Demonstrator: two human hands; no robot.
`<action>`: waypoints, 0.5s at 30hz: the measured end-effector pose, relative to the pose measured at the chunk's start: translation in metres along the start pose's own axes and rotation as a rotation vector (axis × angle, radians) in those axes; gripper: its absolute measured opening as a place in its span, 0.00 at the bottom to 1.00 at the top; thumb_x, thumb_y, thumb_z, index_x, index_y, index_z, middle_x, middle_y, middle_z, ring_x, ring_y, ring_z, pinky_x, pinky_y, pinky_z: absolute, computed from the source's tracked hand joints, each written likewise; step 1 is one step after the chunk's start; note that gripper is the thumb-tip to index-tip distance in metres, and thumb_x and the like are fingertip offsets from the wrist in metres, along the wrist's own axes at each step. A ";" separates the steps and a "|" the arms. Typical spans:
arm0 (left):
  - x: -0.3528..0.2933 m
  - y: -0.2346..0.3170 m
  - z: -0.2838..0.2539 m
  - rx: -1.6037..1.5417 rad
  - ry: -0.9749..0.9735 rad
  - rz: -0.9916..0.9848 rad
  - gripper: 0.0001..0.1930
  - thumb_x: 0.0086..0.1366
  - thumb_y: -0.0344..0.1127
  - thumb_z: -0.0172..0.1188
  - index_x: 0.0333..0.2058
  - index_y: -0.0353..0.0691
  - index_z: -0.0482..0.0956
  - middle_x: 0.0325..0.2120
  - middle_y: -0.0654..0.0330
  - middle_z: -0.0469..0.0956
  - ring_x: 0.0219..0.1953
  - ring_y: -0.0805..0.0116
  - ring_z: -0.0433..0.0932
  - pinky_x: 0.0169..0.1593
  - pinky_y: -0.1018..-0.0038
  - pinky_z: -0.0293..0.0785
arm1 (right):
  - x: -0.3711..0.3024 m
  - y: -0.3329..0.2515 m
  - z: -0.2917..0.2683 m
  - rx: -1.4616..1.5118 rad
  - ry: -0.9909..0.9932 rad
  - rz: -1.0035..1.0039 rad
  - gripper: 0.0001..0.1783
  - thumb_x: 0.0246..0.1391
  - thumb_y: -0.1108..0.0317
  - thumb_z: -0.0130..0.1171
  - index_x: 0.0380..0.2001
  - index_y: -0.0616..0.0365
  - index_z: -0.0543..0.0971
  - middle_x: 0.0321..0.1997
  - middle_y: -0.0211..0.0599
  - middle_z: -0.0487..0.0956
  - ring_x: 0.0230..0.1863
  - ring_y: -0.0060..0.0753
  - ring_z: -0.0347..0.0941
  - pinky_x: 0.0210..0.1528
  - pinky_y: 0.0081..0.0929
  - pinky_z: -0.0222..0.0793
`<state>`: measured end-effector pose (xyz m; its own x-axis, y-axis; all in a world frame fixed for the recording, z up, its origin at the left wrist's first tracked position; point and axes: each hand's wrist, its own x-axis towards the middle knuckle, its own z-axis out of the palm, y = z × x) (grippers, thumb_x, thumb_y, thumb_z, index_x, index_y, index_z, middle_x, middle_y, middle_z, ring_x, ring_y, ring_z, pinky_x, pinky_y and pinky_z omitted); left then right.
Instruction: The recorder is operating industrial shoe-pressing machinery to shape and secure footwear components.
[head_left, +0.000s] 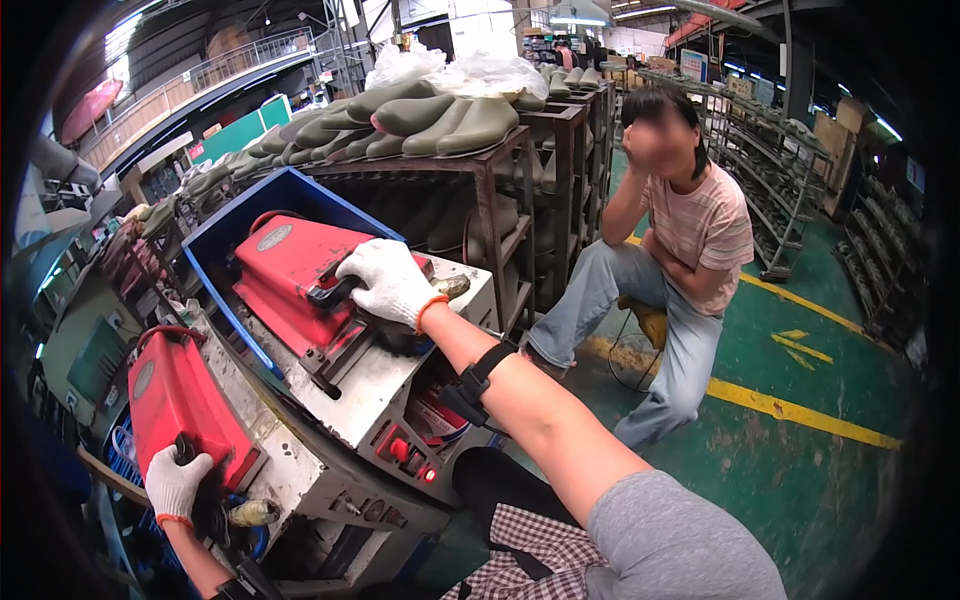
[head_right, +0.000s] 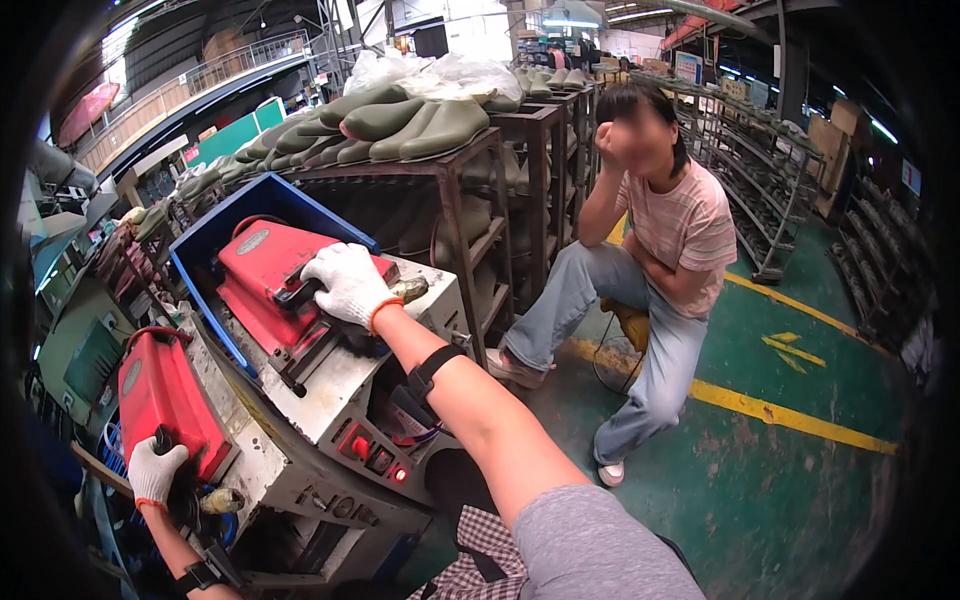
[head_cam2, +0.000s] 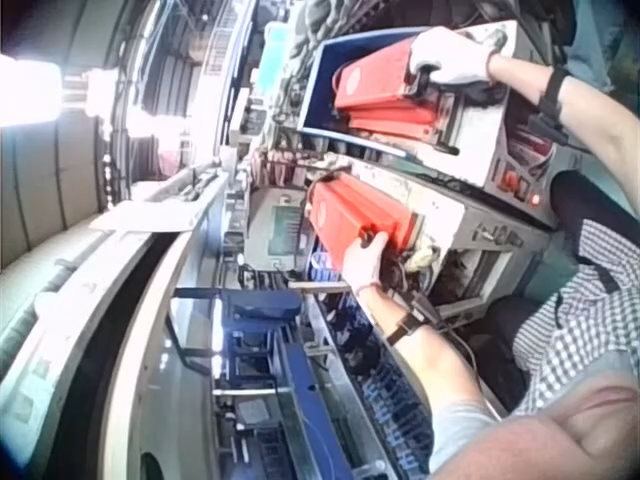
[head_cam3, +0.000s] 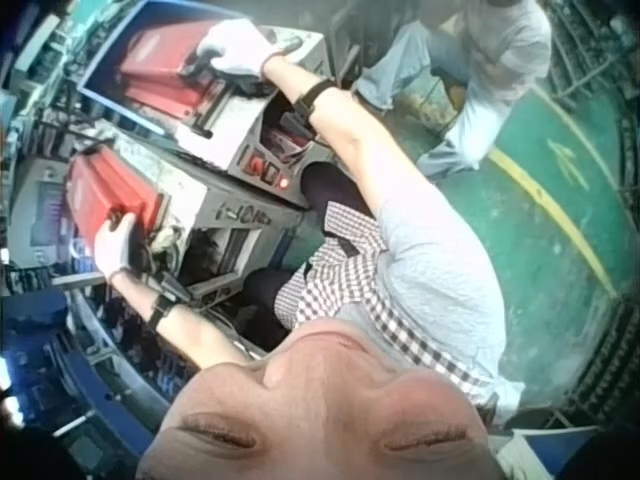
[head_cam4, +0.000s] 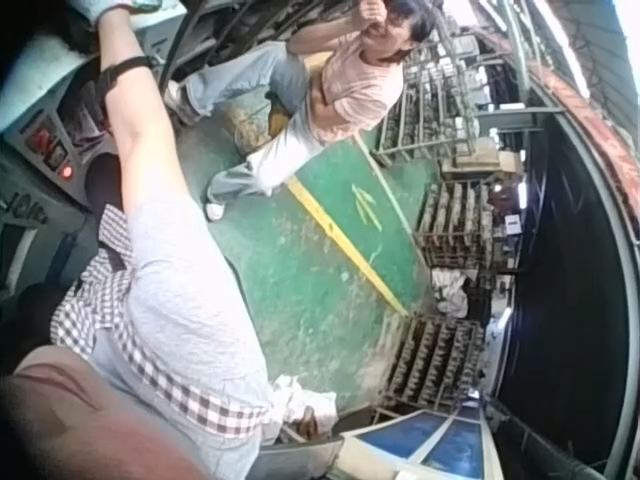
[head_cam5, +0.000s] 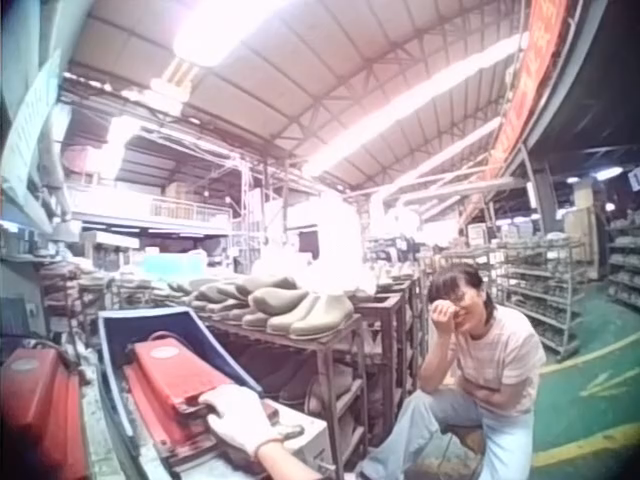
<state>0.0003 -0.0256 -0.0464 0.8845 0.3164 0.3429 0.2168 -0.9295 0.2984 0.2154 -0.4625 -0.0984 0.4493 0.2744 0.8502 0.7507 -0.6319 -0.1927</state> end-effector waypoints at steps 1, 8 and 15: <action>0.000 0.000 0.000 0.004 0.011 0.010 0.22 0.48 0.51 0.72 0.26 0.33 0.84 0.19 0.52 0.81 0.25 0.57 0.84 0.36 0.61 0.76 | 0.000 0.000 0.000 -0.007 -0.006 0.004 0.16 0.43 0.67 0.67 0.40 0.49 0.87 0.41 0.35 0.83 0.52 0.47 0.78 0.60 0.45 0.70; -0.002 0.009 -0.005 -0.006 -0.052 -0.017 0.22 0.49 0.51 0.72 0.28 0.34 0.86 0.21 0.52 0.82 0.27 0.58 0.85 0.36 0.62 0.77 | 0.002 0.001 -0.002 -0.011 -0.003 -0.024 0.16 0.42 0.67 0.67 0.39 0.51 0.87 0.39 0.37 0.83 0.50 0.48 0.79 0.58 0.44 0.73; -0.005 0.011 -0.012 0.034 -0.107 0.025 0.28 0.51 0.60 0.72 0.35 0.38 0.88 0.28 0.45 0.84 0.33 0.50 0.87 0.40 0.60 0.78 | 0.005 -0.002 -0.004 -0.024 0.026 -0.072 0.12 0.44 0.66 0.67 0.36 0.48 0.88 0.37 0.39 0.85 0.44 0.50 0.82 0.51 0.47 0.76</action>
<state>-0.0066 -0.0353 -0.0342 0.9284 0.2726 0.2526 0.2061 -0.9433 0.2603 0.2145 -0.4631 -0.0919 0.3816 0.3008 0.8740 0.7685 -0.6287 -0.1191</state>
